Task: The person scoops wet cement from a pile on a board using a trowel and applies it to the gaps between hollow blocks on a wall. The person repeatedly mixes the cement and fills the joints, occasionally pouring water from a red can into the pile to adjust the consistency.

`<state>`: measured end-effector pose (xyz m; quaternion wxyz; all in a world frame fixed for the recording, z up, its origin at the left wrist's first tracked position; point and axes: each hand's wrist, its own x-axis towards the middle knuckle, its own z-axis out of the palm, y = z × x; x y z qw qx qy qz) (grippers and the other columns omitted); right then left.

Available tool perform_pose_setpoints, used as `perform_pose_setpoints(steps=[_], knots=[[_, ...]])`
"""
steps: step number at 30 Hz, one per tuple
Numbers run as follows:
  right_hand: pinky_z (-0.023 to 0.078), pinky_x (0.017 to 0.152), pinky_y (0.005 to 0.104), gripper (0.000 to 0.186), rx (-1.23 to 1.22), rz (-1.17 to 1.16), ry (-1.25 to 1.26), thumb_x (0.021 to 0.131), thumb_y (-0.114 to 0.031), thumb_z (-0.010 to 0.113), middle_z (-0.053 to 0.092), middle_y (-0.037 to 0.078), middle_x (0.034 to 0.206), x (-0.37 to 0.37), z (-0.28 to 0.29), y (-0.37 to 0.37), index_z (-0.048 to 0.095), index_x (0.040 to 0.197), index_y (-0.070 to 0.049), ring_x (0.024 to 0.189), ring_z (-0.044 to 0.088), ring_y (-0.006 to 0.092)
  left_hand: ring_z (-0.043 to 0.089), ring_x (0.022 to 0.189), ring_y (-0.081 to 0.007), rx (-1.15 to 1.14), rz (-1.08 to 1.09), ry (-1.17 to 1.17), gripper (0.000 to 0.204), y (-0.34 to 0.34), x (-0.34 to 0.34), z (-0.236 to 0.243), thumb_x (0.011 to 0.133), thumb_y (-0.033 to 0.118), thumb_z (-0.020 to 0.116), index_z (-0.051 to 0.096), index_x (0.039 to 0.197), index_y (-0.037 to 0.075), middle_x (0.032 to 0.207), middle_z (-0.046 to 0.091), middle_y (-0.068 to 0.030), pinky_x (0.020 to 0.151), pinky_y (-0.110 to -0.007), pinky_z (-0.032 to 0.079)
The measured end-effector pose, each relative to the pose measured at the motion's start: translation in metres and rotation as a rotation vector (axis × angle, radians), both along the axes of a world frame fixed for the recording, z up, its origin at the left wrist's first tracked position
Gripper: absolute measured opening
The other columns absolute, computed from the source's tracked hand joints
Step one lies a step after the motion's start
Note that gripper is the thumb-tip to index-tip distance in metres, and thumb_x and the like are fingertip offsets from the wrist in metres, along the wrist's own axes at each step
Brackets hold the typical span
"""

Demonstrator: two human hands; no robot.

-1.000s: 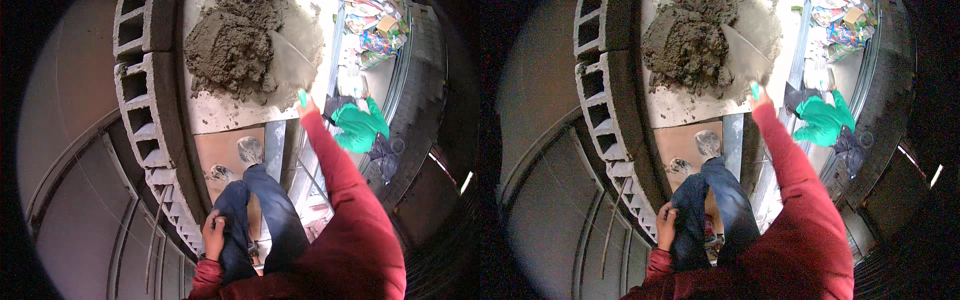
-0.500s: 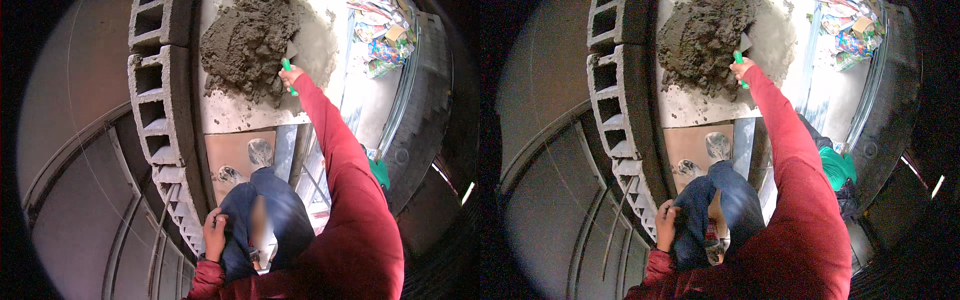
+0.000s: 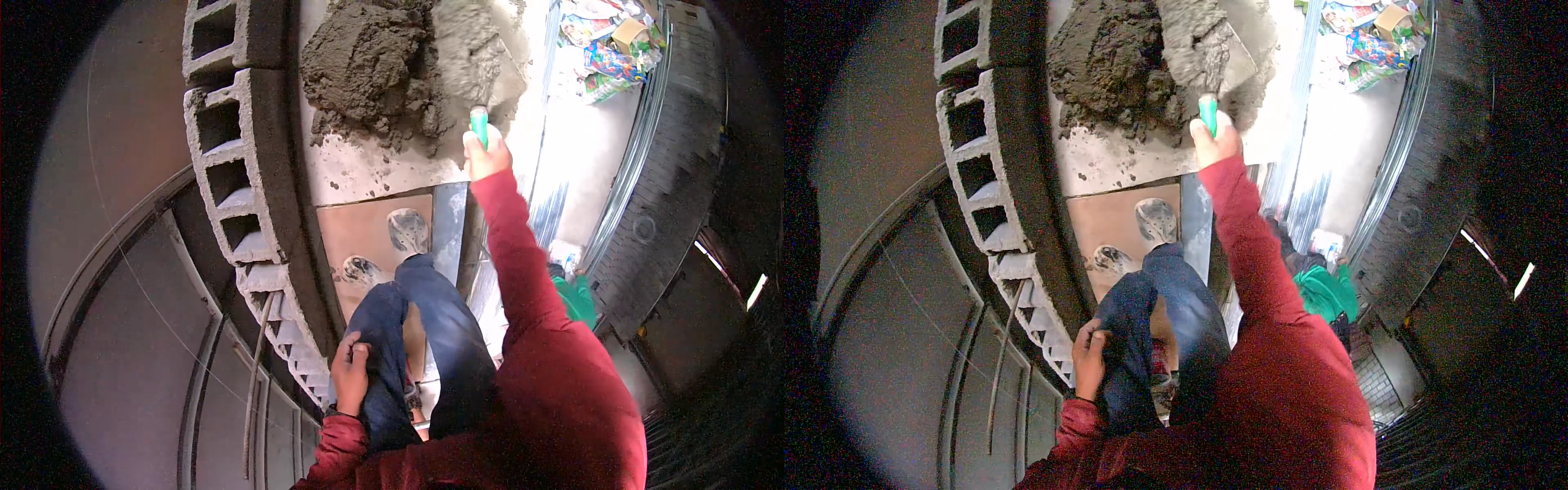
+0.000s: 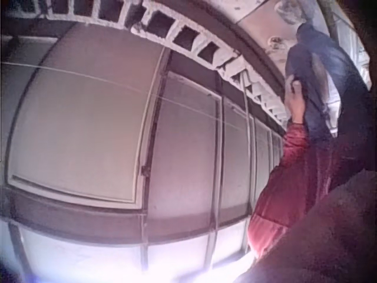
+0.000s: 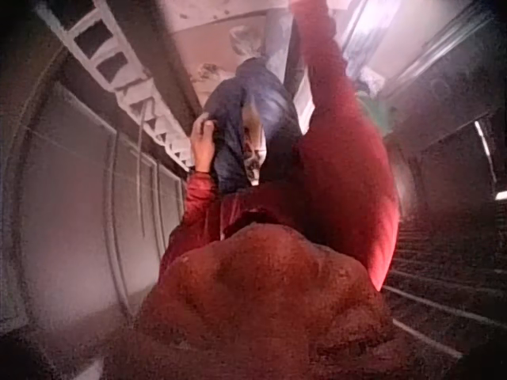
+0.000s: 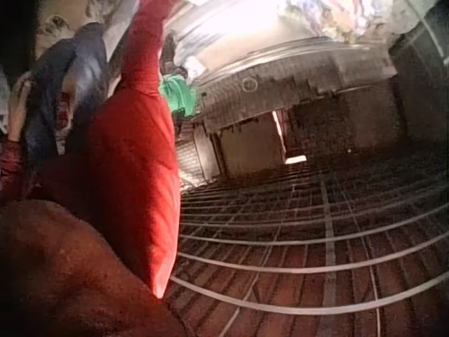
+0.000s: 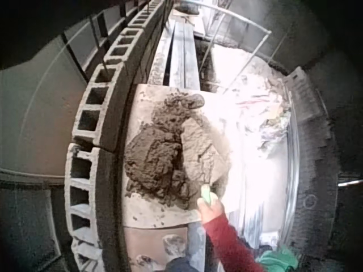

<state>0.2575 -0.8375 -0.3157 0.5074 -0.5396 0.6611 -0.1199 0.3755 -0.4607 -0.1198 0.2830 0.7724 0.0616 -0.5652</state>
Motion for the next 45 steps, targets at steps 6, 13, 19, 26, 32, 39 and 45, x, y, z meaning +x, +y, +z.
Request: perform_pose_setpoints(steps=[6, 13, 19, 26, 32, 39, 45], knots=[[0.047, 0.078, 0.0487, 0.037, -0.171, 0.065, 0.563, 0.083, -0.031, 0.059, 0.062, 0.027, 0.090, 0.009, -0.061, 0.024, 0.050, 0.108, -0.005, 0.089, 0.058, 0.0452, 0.057, 0.088, -0.0149, -0.008, -0.050, 0.012, 0.034, -0.005, 0.004, 0.001, 0.091, 0.017, 0.052, 0.053, 0.117, -0.005, 0.094, 0.063, -0.0091, 0.084, -0.027, 0.043], [0.031, 0.035, 0.0220, 0.013, 0.285, -0.611, -0.411, 0.087, -0.022, 0.055, 0.047, -0.003, 0.064, -0.135, -0.042, 0.101, 0.053, 0.098, -0.014, 0.047, 0.043, 0.0075, 0.058, 0.090, -0.0152, 0.016, -0.076, -0.021, 0.035, -0.005, -0.002, 0.009, 0.091, 0.018, 0.051, 0.053, 0.118, -0.004, 0.095, 0.064, -0.0101, 0.085, -0.027, 0.043], [0.031, 0.035, 0.0293, 0.021, 0.055, -0.093, -0.180, 0.091, -0.031, 0.053, 0.046, 0.000, 0.058, -0.136, -0.149, 0.064, 0.056, 0.100, -0.012, 0.041, 0.041, 0.0106, 0.057, 0.087, -0.0150, -0.051, -0.010, -0.001, 0.033, -0.003, 0.015, -0.002, 0.093, 0.024, 0.050, 0.055, 0.115, -0.001, 0.097, 0.063, -0.0091, 0.081, -0.028, 0.043], [0.030, 0.038, 0.0284, 0.033, 0.596, 0.000, -0.071, 0.090, -0.049, 0.048, 0.042, -0.003, 0.055, 0.014, -0.094, -0.047, 0.045, 0.084, -0.016, 0.040, 0.035, 0.0111, 0.056, 0.086, -0.0135, -0.044, 0.028, -0.006, 0.036, -0.010, 0.015, 0.004, 0.093, 0.026, 0.050, 0.054, 0.117, -0.002, 0.095, 0.063, -0.0082, 0.079, -0.026, 0.043], [0.025, 0.036, 0.0266, 0.029, 0.620, -0.157, -0.224, 0.091, -0.043, 0.049, 0.039, -0.005, 0.052, -0.025, -0.053, -0.031, 0.046, 0.080, -0.017, 0.038, 0.033, 0.0095, 0.058, 0.094, -0.0195, -0.024, 0.001, -0.042, 0.035, 0.008, -0.011, 0.006, 0.089, 0.021, 0.054, 0.055, 0.116, -0.003, 0.103, 0.063, -0.0137, 0.085, -0.029, 0.043], [0.020, 0.030, 0.0255, 0.032, 0.616, -0.147, -0.204, 0.092, -0.045, 0.048, 0.036, -0.005, 0.047, -0.033, 0.086, -0.001, 0.048, 0.076, -0.018, 0.032, 0.029, 0.0090, 0.060, 0.099, -0.0303, -0.107, -0.117, -0.253, 0.036, 0.008, -0.042, 0.048, 0.087, 0.025, 0.055, 0.058, 0.113, 0.001, 0.107, 0.062, -0.0190, 0.086, -0.035, 0.045], [0.026, 0.032, 0.0254, 0.026, 0.614, 0.043, -0.193, 0.093, -0.042, 0.048, 0.040, -0.003, 0.051, -0.090, 0.181, 0.028, 0.055, 0.092, -0.017, 0.036, 0.035, 0.0101, 0.064, 0.083, -0.0279, -0.161, -0.051, -0.296, 0.037, 0.051, -0.049, 0.120, 0.082, 0.029, 0.059, 0.059, 0.110, 0.004, 0.090, 0.065, -0.0165, 0.076, -0.036, 0.048]])
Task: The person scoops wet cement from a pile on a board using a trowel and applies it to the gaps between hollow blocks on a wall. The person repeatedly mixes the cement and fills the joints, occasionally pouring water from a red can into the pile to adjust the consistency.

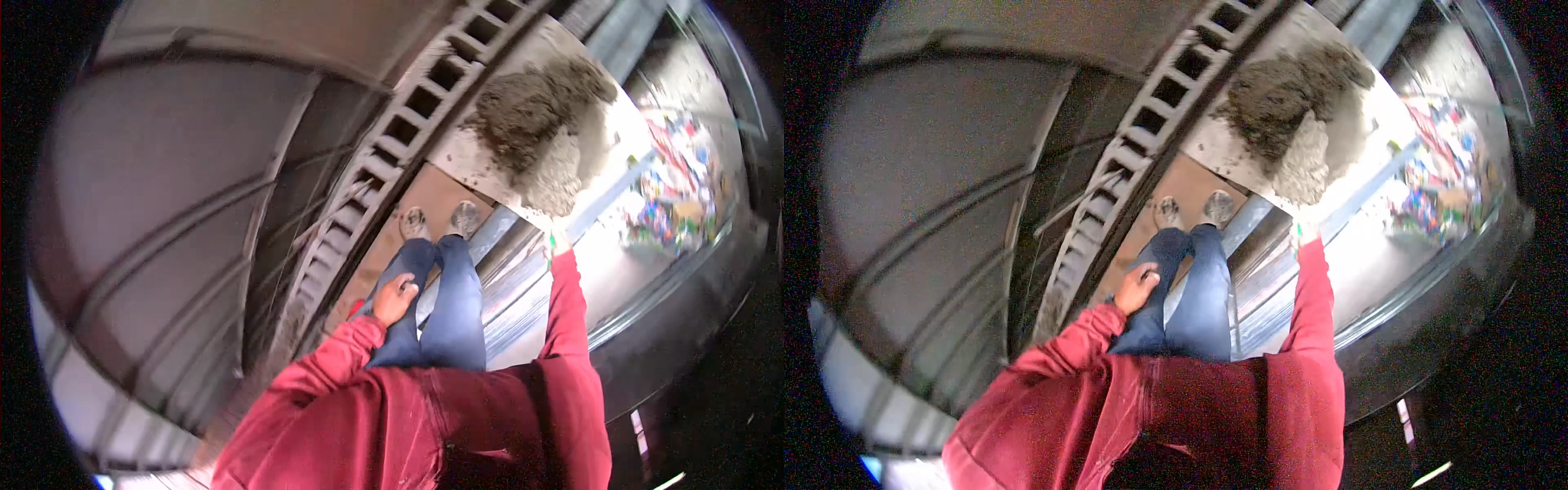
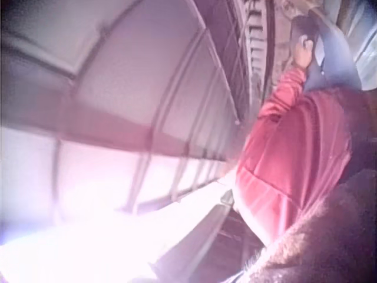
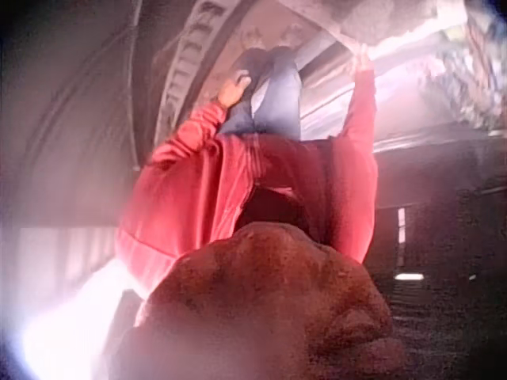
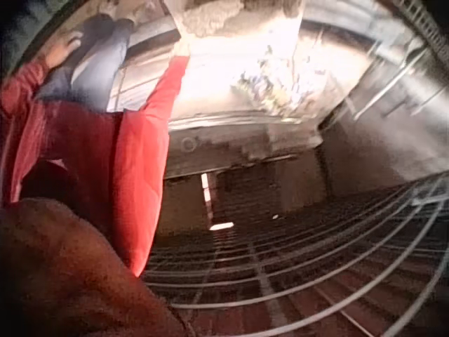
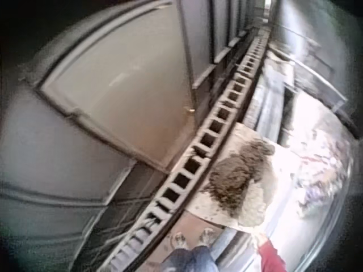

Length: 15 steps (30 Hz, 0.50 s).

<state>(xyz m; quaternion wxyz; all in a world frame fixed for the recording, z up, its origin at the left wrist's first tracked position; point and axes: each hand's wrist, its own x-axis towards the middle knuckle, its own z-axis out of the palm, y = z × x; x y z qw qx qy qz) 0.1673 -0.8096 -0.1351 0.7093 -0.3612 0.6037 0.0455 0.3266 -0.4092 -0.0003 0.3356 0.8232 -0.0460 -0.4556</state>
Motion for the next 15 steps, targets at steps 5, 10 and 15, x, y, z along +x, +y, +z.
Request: perform_pose_setpoints(steps=[5, 10, 15], knots=[[0.029, 0.032, 0.0242, 0.025, 0.082, 0.355, 0.023, 0.093, -0.038, 0.050, 0.044, -0.001, 0.051, 0.019, 0.100, 0.010, 0.051, 0.083, -0.015, 0.035, 0.038, 0.0109, 0.060, 0.097, -0.0334, 0.226, 0.018, 0.047, 0.042, 0.047, 0.012, 0.055, 0.083, 0.036, 0.055, 0.058, 0.114, 0.007, 0.103, 0.063, -0.0172, 0.084, -0.041, 0.046], [0.030, 0.032, 0.0251, 0.025, 0.118, 0.895, 0.021, 0.092, -0.033, 0.052, 0.045, -0.001, 0.053, 0.052, 0.125, 0.016, 0.049, 0.080, -0.011, 0.035, 0.038, 0.0112, 0.054, 0.109, -0.0355, 0.343, 0.147, 0.109, 0.050, 0.101, -0.014, 0.050, 0.082, 0.044, 0.052, 0.057, 0.119, 0.010, 0.114, 0.059, -0.0178, 0.093, -0.046, 0.042], [0.032, 0.037, 0.0241, 0.015, 0.165, 1.327, 0.000, 0.089, -0.019, 0.055, 0.047, -0.003, 0.059, 0.098, 0.113, 0.051, 0.048, 0.078, -0.012, 0.043, 0.042, 0.0090, 0.043, 0.121, -0.0399, 0.675, 0.149, 0.208, 0.065, 0.131, -0.065, 0.052, 0.079, 0.052, 0.054, 0.050, 0.127, 0.010, 0.135, 0.042, -0.0193, 0.101, -0.051, 0.034]])
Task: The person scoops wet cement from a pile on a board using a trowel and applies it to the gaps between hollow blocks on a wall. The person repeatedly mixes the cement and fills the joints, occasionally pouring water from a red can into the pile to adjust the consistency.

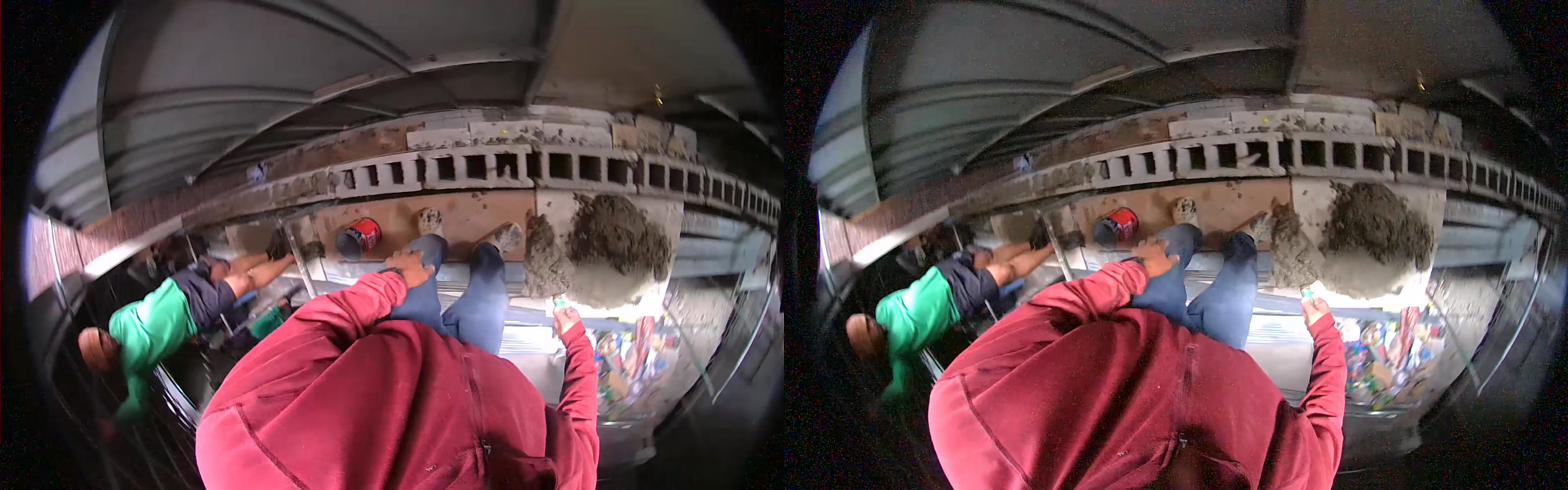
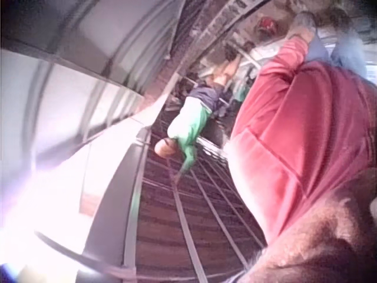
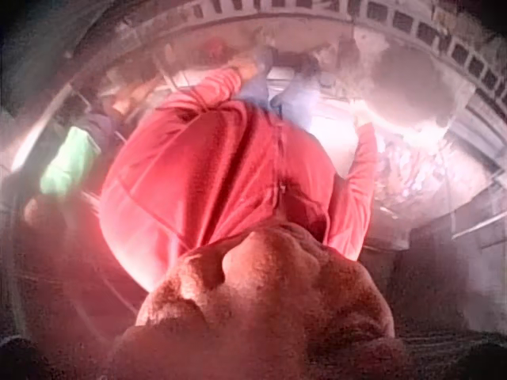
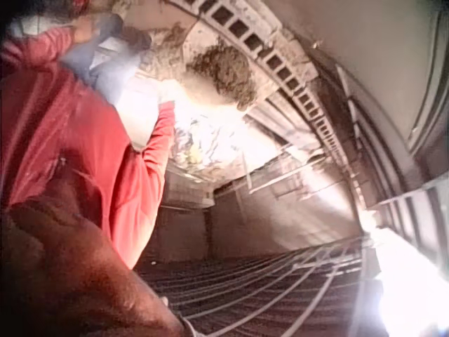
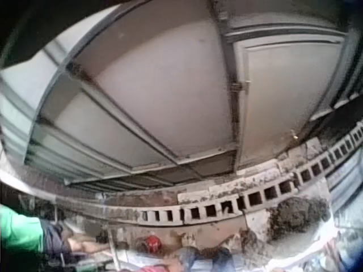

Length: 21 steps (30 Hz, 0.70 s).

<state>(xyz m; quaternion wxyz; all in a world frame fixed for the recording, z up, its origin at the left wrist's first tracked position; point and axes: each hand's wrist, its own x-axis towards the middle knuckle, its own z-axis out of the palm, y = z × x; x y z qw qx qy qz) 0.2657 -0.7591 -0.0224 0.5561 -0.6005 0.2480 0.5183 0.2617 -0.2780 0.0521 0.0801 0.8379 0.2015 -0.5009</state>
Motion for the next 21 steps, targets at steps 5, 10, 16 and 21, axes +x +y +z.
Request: perform_pose_setpoints(steps=[5, 10, 16, 21], knots=[[0.042, 0.053, 0.0330, 0.027, -0.111, 0.647, -0.192, 0.091, -0.026, 0.051, 0.055, 0.004, 0.066, 0.075, 0.001, 0.129, 0.057, 0.103, -0.003, 0.055, 0.051, 0.0177, 0.029, 0.131, -0.0426, 0.038, 0.127, 0.253, 0.087, 0.042, -0.047, -0.024, 0.076, 0.057, 0.057, 0.031, 0.139, 0.003, 0.140, 0.032, -0.0270, 0.106, -0.051, 0.028], [0.046, 0.067, 0.0401, 0.026, 0.222, 0.800, -0.945, 0.091, -0.024, 0.052, 0.062, 0.019, 0.079, 0.109, -0.047, 0.280, 0.057, 0.104, -0.002, 0.075, 0.060, 0.0325, 0.041, 0.124, -0.0402, -0.062, 0.261, 0.238, 0.093, 0.083, -0.082, -0.061, 0.073, 0.057, 0.058, 0.030, 0.137, -0.004, 0.138, 0.035, -0.0282, 0.103, -0.043, 0.036], [0.048, 0.076, 0.0481, 0.039, 0.082, 1.387, -1.101, 0.091, -0.035, 0.047, 0.063, 0.023, 0.096, 0.143, -0.086, 0.462, 0.051, 0.114, -0.004, 0.090, 0.060, 0.0399, 0.046, 0.120, -0.0365, -0.138, 0.501, 0.140, 0.080, 0.119, -0.115, -0.059, 0.072, 0.055, 0.063, 0.044, 0.132, 0.006, 0.135, 0.042, -0.0192, 0.098, -0.042, 0.041], [0.048, 0.076, 0.0495, 0.038, -0.331, 1.460, -0.825, 0.089, -0.036, 0.046, 0.062, 0.026, 0.098, 0.132, -0.073, 0.619, 0.049, 0.114, -0.008, 0.093, 0.060, 0.0400, 0.047, 0.118, -0.0393, -0.206, 0.612, 0.169, 0.088, 0.136, -0.140, -0.063, 0.072, 0.064, 0.056, 0.041, 0.136, 0.006, 0.138, 0.037, -0.0251, 0.099, -0.041, 0.040]])
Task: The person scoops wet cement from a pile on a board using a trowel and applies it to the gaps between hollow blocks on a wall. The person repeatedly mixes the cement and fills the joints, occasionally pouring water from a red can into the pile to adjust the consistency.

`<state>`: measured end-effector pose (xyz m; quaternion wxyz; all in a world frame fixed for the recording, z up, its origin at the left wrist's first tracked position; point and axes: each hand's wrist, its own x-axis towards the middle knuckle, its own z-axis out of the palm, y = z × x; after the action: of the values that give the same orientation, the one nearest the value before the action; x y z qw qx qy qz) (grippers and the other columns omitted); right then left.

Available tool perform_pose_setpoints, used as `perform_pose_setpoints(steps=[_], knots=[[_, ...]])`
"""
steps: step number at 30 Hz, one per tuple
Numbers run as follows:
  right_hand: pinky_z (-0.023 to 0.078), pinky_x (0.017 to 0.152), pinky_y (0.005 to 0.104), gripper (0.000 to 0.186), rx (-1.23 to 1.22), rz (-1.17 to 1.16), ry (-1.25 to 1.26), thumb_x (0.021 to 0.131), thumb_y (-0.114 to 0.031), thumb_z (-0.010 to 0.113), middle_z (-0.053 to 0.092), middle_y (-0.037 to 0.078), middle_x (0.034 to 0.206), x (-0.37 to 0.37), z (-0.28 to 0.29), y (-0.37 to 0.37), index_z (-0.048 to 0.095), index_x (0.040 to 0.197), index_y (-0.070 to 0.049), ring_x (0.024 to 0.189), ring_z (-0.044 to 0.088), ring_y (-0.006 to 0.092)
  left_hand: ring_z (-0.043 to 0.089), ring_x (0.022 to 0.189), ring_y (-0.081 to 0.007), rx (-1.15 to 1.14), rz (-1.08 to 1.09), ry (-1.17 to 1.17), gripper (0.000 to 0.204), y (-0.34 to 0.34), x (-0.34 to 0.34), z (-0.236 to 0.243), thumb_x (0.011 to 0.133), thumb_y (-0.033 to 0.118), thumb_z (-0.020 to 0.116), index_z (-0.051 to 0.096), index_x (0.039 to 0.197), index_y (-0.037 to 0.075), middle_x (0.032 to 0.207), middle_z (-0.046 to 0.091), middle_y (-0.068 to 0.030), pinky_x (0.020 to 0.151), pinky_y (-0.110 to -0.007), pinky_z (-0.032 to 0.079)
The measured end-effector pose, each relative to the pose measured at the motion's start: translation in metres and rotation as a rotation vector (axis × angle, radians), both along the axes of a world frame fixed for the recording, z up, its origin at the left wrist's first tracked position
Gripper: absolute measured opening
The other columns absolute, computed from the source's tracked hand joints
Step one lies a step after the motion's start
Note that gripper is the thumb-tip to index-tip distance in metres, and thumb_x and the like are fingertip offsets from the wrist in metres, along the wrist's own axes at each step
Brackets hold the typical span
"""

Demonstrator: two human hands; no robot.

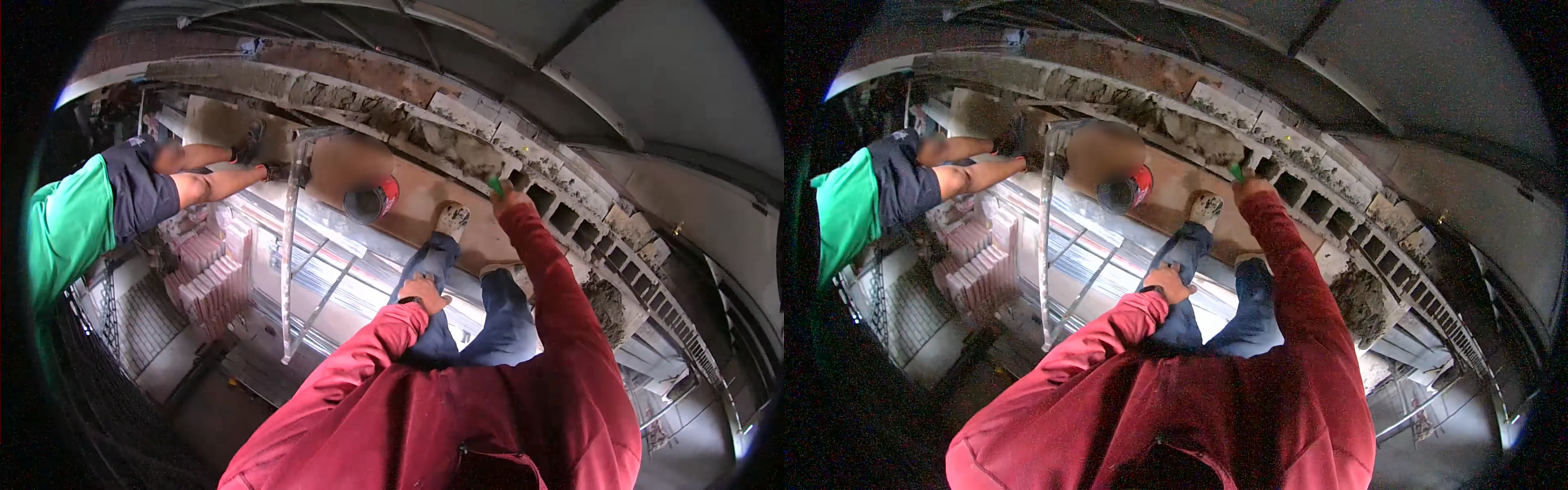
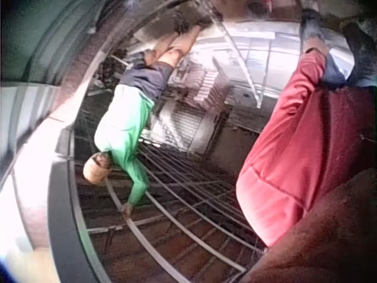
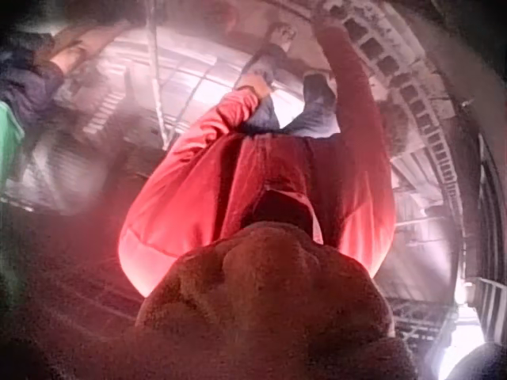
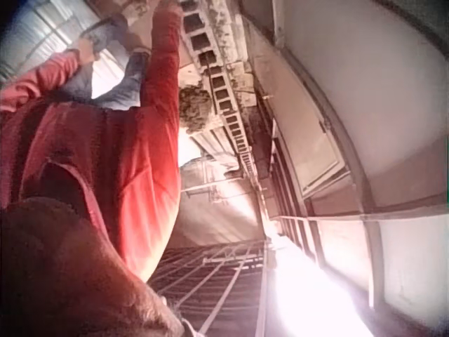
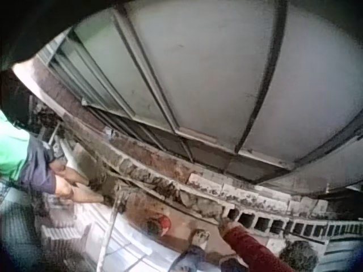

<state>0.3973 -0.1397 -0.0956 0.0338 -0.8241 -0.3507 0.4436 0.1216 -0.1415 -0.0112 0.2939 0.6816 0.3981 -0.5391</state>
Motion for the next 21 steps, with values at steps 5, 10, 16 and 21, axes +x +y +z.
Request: perform_pose_setpoints(steps=[5, 10, 16, 21], knots=[[0.049, 0.076, 0.0498, 0.035, 0.142, -0.082, -0.168, 0.087, -0.032, 0.050, 0.058, 0.026, 0.106, -0.018, -0.086, 0.048, 0.049, 0.113, -0.008, 0.092, 0.060, 0.0411, 0.049, 0.114, -0.0383, 0.018, 0.077, -0.040, 0.079, 0.011, -0.003, 0.009, 0.072, 0.057, 0.061, 0.045, 0.131, 0.007, 0.128, 0.047, -0.0188, 0.093, -0.044, 0.045], [0.048, 0.074, 0.0502, 0.037, 0.282, -0.159, -0.217, 0.084, -0.026, 0.057, 0.058, 0.023, 0.103, -0.047, -0.080, 0.008, 0.049, 0.115, -0.007, 0.090, 0.058, 0.0424, 0.050, 0.114, -0.0384, -0.006, 0.119, -0.037, 0.081, 0.003, -0.023, -0.003, 0.072, 0.059, 0.060, 0.044, 0.132, 0.007, 0.130, 0.046, -0.0189, 0.093, -0.045, 0.045], [0.048, 0.064, 0.0490, 0.034, 0.109, -0.464, -0.053, 0.078, -0.025, 0.063, 0.062, 0.022, 0.084, -0.094, -0.106, -0.098, 0.056, 0.106, -0.007, 0.076, 0.059, 0.0425, 0.048, 0.117, -0.0399, -0.037, 0.204, 0.002, 0.087, 0.012, -0.019, 0.010, 0.071, 0.063, 0.060, 0.043, 0.133, 0.006, 0.134, 0.043, -0.0219, 0.095, -0.042, 0.043], [0.048, 0.067, 0.0484, 0.035, -0.002, -0.930, 0.379, 0.078, -0.024, 0.063, 0.062, 0.023, 0.084, -0.131, -0.170, -0.095, 0.056, 0.107, -0.007, 0.079, 0.060, 0.0420, 0.045, 0.119, -0.0377, -0.018, 0.182, 0.021, 0.083, 0.000, -0.021, 0.001, 0.071, 0.062, 0.061, 0.042, 0.133, 0.010, 0.134, 0.041, -0.0148, 0.093, -0.049, 0.044]])
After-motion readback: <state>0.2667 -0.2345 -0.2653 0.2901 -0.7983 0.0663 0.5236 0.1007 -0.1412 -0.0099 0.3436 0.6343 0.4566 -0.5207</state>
